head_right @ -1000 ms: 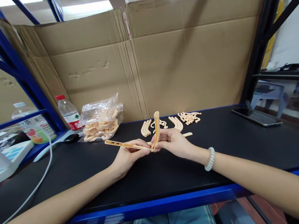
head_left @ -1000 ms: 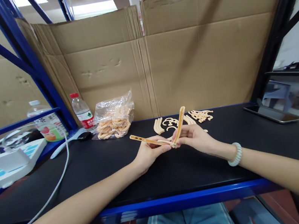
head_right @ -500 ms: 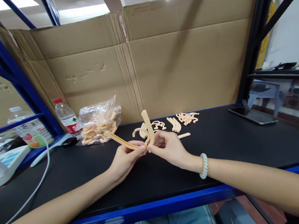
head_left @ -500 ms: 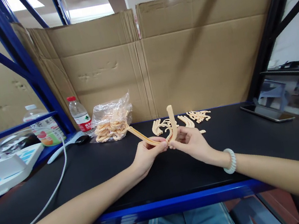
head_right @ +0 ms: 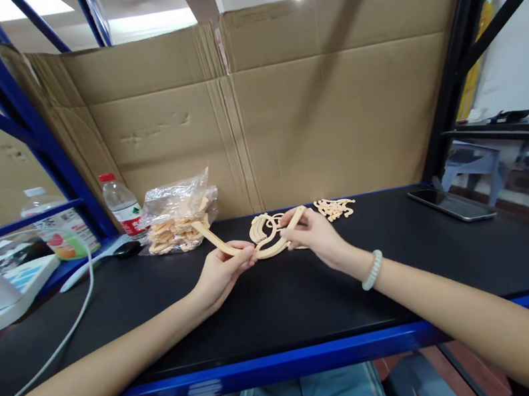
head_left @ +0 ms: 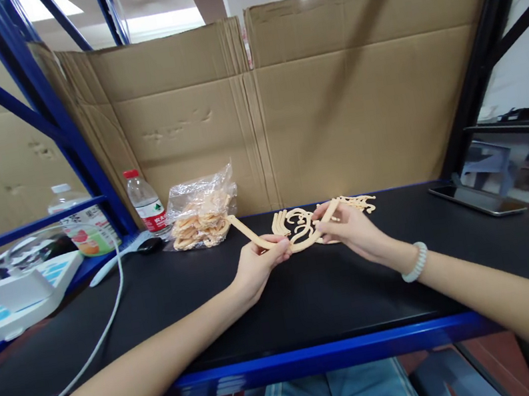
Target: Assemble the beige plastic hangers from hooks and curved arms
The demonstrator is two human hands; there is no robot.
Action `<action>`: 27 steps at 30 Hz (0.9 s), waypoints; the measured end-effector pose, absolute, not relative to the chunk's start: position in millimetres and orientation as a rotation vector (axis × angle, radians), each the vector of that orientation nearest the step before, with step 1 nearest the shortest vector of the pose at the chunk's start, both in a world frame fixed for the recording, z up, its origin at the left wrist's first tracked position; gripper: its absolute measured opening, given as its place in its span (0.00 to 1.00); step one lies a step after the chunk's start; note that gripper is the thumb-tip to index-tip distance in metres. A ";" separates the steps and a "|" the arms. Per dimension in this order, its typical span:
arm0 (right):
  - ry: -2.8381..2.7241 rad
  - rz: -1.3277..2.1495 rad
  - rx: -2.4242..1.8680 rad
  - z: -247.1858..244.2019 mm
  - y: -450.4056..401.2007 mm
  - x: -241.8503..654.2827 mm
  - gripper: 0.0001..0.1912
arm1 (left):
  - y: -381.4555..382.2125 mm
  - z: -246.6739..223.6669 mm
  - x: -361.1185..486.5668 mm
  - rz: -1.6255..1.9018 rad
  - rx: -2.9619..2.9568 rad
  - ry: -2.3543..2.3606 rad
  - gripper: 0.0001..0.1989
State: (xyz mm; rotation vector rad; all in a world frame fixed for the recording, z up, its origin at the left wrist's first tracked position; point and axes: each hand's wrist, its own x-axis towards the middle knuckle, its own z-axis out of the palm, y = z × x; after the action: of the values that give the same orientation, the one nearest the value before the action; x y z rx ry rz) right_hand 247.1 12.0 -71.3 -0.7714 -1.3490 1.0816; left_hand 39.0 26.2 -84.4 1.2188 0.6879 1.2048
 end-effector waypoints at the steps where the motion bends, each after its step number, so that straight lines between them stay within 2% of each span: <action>1: -1.322 1.087 -0.763 -68.7 15.0 254.9 0.16 | 27.6 -84.2 38.0 1.210 1.192 0.681 0.14; 6: -1.588 1.079 -0.858 -57.3 25.9 286.1 0.15 | 32.9 -81.0 33.7 1.186 1.055 0.663 0.11; 12: -2.078 0.732 -1.015 -45.3 24.6 298.8 0.16 | 35.1 -68.4 25.7 1.095 1.020 0.726 0.03; 18: -2.313 0.635 -1.146 -32.3 24.0 319.8 0.18 | 43.3 -62.2 16.7 1.012 1.130 0.805 0.06; 23: -2.393 0.734 -1.193 -30.4 31.0 339.0 0.17 | 62.6 -66.0 4.0 0.862 1.258 0.819 0.13; 27: -2.462 0.761 -1.226 -35.1 35.2 341.4 0.14 | 75.2 -69.9 -5.6 0.753 1.771 0.846 0.14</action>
State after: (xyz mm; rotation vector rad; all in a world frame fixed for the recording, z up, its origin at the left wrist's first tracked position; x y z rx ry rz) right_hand 341.4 35.2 -35.1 -1.2259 -2.4622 0.7609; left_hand -5.6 75.2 -69.9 1.7707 0.8462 0.7530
